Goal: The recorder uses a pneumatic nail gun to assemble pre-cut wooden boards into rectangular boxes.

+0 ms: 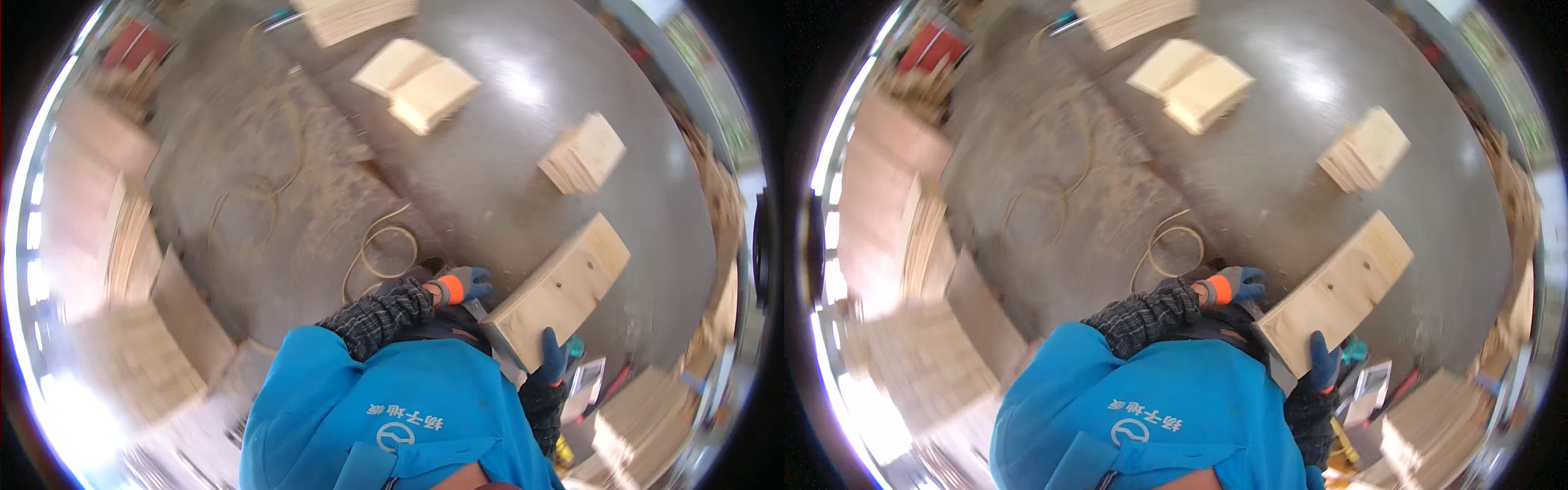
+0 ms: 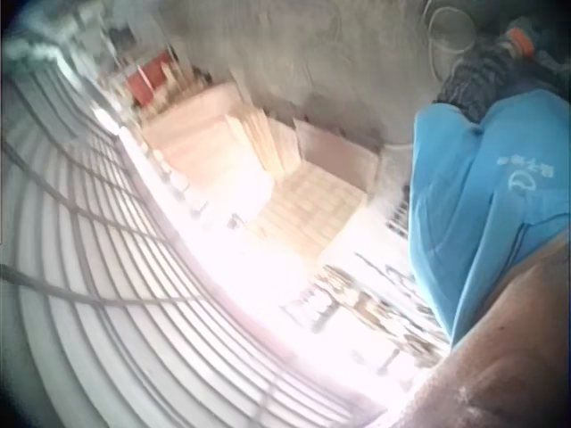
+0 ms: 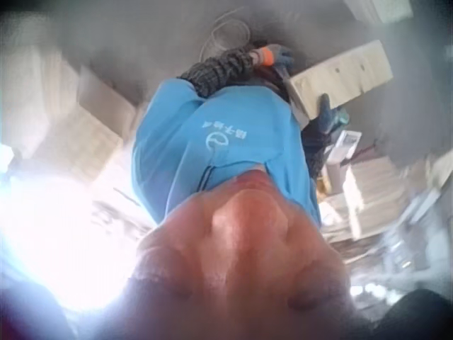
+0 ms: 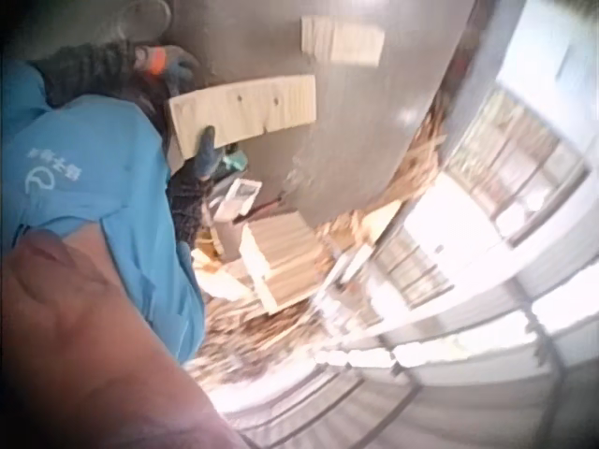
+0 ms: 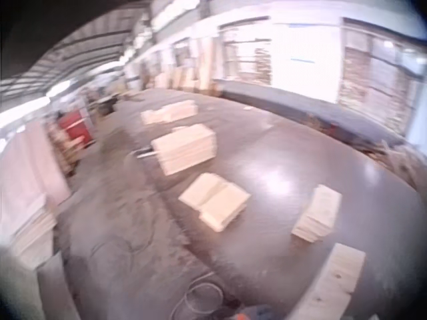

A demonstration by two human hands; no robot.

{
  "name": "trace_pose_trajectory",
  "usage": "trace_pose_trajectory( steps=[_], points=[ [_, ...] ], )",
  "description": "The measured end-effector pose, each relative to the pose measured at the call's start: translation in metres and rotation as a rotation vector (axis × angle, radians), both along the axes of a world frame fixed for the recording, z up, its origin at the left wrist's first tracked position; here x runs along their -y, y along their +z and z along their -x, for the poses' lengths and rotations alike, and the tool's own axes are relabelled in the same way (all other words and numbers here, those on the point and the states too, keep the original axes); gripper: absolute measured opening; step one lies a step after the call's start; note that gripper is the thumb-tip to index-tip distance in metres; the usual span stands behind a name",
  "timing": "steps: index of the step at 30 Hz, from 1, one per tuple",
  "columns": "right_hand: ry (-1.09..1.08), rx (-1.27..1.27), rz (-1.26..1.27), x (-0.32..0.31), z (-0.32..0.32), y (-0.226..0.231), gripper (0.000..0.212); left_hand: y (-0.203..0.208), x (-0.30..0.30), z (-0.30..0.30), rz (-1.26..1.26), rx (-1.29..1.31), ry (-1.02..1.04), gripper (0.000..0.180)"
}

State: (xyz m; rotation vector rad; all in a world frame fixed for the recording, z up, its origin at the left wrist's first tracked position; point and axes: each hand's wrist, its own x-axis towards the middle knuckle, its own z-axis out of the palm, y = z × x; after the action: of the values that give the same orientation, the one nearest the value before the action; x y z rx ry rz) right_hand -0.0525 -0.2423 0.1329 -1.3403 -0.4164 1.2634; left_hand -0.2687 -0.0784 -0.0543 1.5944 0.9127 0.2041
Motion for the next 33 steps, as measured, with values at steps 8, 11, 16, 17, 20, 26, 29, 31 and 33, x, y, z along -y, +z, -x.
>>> trace_pose_trajectory(
  steps=[8,11,16,17,20,26,29,31,33],
  points=[
    [0.329,0.277,0.014,0.036,0.038,-0.005,0.049,-0.029,0.174,0.239,0.135,-0.349,0.997,0.047],
    [0.566,0.221,0.077,0.039,0.086,-0.002,0.050,-0.028,0.310,0.322,0.118,-0.463,1.300,0.041],
    [0.781,0.210,-0.046,0.025,0.163,0.037,0.050,0.004,0.374,0.342,0.406,-0.186,1.780,0.038],
    [0.828,0.251,-0.082,0.027,0.181,0.032,0.045,0.006,0.390,0.352,0.384,-0.174,1.832,0.038],
    [1.120,0.521,-0.301,0.015,0.203,0.018,0.042,-0.002,0.429,0.351,0.180,-0.280,1.721,0.039],
    [1.240,0.632,-0.443,-0.007,0.356,0.029,0.045,0.056,0.397,0.430,0.038,-0.385,1.470,0.049],
    [1.323,0.390,-0.221,-0.011,0.441,0.032,0.045,0.099,0.415,0.494,0.127,-0.164,1.386,0.051],
    [1.408,0.347,-0.248,-0.003,0.507,0.037,0.045,0.088,0.439,0.528,0.033,-0.190,1.430,0.053],
    [1.567,0.432,-0.298,-0.006,0.555,0.039,0.049,0.097,0.445,0.562,0.014,-0.204,1.409,0.058]
  ],
)
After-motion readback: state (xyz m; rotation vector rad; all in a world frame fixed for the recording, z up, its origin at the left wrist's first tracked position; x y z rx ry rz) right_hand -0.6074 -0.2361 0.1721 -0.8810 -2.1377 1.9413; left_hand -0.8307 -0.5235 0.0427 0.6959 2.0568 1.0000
